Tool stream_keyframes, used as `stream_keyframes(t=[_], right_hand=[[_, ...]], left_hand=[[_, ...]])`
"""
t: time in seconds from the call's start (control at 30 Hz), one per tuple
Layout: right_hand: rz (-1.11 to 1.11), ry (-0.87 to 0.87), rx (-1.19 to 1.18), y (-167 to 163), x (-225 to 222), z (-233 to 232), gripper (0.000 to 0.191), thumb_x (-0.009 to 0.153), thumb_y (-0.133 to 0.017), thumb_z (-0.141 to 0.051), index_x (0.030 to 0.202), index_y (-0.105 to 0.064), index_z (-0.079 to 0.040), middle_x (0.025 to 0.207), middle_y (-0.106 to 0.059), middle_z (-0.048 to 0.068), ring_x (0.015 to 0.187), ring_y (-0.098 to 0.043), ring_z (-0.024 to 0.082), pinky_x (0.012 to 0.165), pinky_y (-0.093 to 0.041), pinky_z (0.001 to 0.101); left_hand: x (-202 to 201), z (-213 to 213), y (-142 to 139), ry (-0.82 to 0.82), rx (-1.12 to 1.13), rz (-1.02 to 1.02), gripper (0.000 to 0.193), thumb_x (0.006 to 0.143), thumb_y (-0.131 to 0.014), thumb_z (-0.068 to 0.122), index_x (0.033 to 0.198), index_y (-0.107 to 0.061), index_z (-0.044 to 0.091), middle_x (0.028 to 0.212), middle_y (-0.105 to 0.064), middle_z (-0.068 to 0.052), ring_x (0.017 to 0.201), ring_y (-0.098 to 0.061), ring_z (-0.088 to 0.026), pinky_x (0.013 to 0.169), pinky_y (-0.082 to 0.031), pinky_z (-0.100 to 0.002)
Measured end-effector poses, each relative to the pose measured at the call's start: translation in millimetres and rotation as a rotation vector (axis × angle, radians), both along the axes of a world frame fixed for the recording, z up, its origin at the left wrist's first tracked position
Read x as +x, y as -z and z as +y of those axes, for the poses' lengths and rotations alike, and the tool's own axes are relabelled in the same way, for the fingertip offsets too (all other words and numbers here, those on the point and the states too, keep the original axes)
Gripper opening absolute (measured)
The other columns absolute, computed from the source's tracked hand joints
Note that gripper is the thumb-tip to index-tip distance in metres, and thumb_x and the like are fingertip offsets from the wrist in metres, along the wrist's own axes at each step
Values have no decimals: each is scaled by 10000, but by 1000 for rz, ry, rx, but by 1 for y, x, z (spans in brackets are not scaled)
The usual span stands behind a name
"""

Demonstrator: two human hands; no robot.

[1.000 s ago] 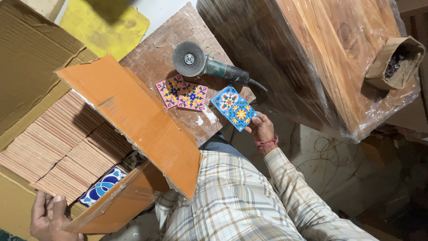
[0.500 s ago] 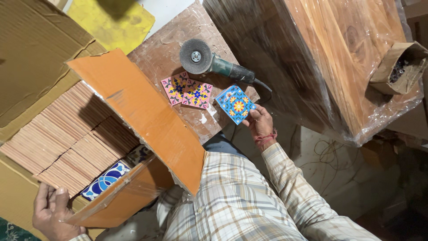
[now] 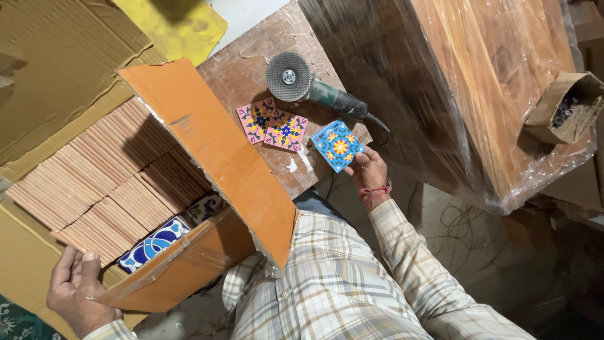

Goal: The person picks small painted decorative tiles one at a time from an open cardboard box and places them on the work table beside an angle grinder, occasionally rearranging them. They also lift and reposition stacks of thin wooden strips inside the box while sorting through its contents.

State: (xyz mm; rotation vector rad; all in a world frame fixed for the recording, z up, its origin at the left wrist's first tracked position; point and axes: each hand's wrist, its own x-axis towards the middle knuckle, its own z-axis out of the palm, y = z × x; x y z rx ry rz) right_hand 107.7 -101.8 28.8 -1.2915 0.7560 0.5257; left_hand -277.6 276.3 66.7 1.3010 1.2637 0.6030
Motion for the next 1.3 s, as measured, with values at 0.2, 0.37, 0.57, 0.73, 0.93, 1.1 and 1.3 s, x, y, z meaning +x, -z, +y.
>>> stream_keyframes(t=[0.2,0.37,0.57,0.73,0.93,1.1,1.3], right_hand=[[-3,-7,19,7,-3,-2,290,967,-547,-24,1256,-532,-10,1112,-691,136,942,-730,245,767,-657,427],[-53,-135,137,1,-5,-12,236,978,-567,-43,1205,-631,-32,1087,-686,92,911,-704,205,651,-576,325],[-152,-351,452,-79,-4,20,69,1024,-626,-97,1086,-597,-89,1092,-633,7,1052,-644,126,994,-547,325],[-238,-457,513,-175,-12,80,249,1025,-602,-94,1253,-592,5,1096,-691,127,945,-697,225,765,-577,358],[-428,-808,335,-237,-75,169,395,995,-568,27,1387,-520,43,1170,-674,159,1020,-694,197,917,-588,365],[-567,-1055,242,-214,-143,240,421,1018,-641,27,1417,-509,45,1219,-658,114,1098,-642,145,960,-538,294],[-682,-1224,137,-179,-171,277,385,1002,-640,-15,1362,-506,14,1222,-673,72,1121,-636,110,983,-516,261]], left_hand=[[-5,1,4,-17,54,87,369,1056,-727,-51,1370,-597,-194,1136,-652,-157,1038,-654,-140,944,-551,-244],[-8,-2,2,-31,5,225,293,1034,-750,123,1220,-666,-86,1085,-714,-112,936,-699,-140,833,-605,-273],[-4,-8,4,39,46,64,339,970,-727,78,1256,-654,-88,1125,-737,-131,1003,-694,-151,919,-559,-276],[-7,-13,13,37,-7,7,439,913,-740,101,1300,-621,-69,1104,-703,-123,972,-673,-156,843,-568,-291],[-13,-11,30,42,96,42,486,891,-817,186,1314,-664,2,1099,-710,-128,981,-667,-202,879,-564,-323],[-11,-6,20,-1,83,99,701,788,-857,207,1437,-603,135,1211,-683,-140,978,-643,-265,835,-579,-369],[-19,33,-16,482,391,128,976,690,-749,23,1577,-348,97,1571,-415,-206,1416,-427,-417,1128,-411,-465]])
